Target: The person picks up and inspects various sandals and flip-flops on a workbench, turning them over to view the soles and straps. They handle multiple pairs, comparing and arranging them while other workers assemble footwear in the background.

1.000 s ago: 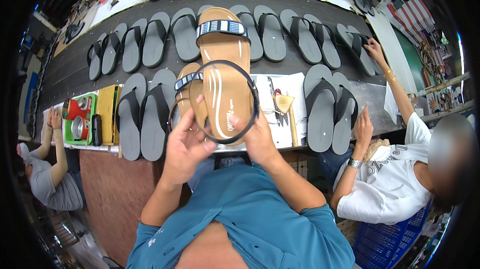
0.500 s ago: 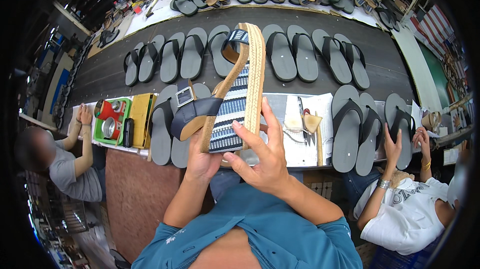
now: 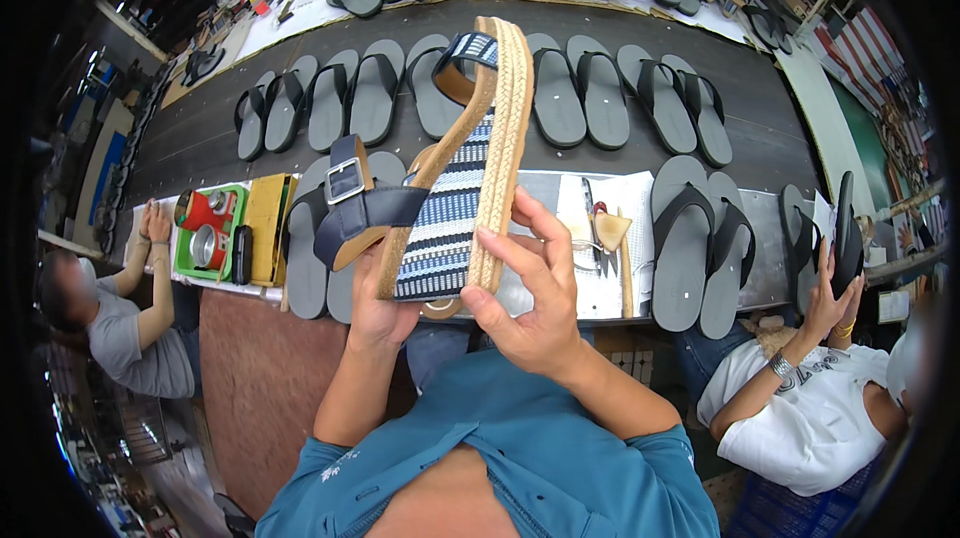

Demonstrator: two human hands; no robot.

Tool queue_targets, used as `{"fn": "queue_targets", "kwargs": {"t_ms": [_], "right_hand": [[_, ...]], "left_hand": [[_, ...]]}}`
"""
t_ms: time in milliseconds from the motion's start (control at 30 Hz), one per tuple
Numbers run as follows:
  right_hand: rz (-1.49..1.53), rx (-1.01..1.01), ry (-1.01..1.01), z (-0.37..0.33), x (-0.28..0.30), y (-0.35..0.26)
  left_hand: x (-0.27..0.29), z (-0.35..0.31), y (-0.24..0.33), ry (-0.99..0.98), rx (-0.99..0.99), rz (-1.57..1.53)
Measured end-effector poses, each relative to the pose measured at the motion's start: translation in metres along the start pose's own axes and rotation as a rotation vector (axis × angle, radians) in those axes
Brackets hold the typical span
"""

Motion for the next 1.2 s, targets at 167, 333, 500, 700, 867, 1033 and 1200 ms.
{"fn": "queue_targets", "kwargs": {"t_ms": [167,333,500,700,867,1033,1200], "right_hand": [[-0.005,-0.062,-0.011,-0.006,-0.002,0.002],[0.0,-0.053,-0.019,-0.007,-0.003,0.004],[-0.002,-0.05,-0.018,-0.009,-0.001,0.006],[-0.48,0.132,0.188,0.017,0.037,0.001],[-0.536,0.193,-0.216,0.048,0.034,-0.015],[-0.237,-0.194,-0.054,0.028,0.02,-0.007],[0.184,-0.44,0.018,0.02,0.018,0.004]], "left_hand": [[-0.005,0.001,0.0,0.017,0.005,-0.034],[-0.004,0.0,0.001,-0.003,0.008,-0.047],[0.002,0.003,0.003,0.049,0.035,0.037],[0.019,0.013,0.025,0.054,0.155,-0.037],[-0.018,0.02,0.042,-0.246,0.185,-0.143],[-0.035,0.012,0.03,-0.159,-0.095,0.47],[-0.044,0.013,0.037,-0.171,-0.029,0.487]]}}
Point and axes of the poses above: each hand's wrist, its own z-axis towards the middle knuckle, its own x-axis out of the back of the hand, y = z × x, the point moved 3 cm from there along z, towards the middle knuckle
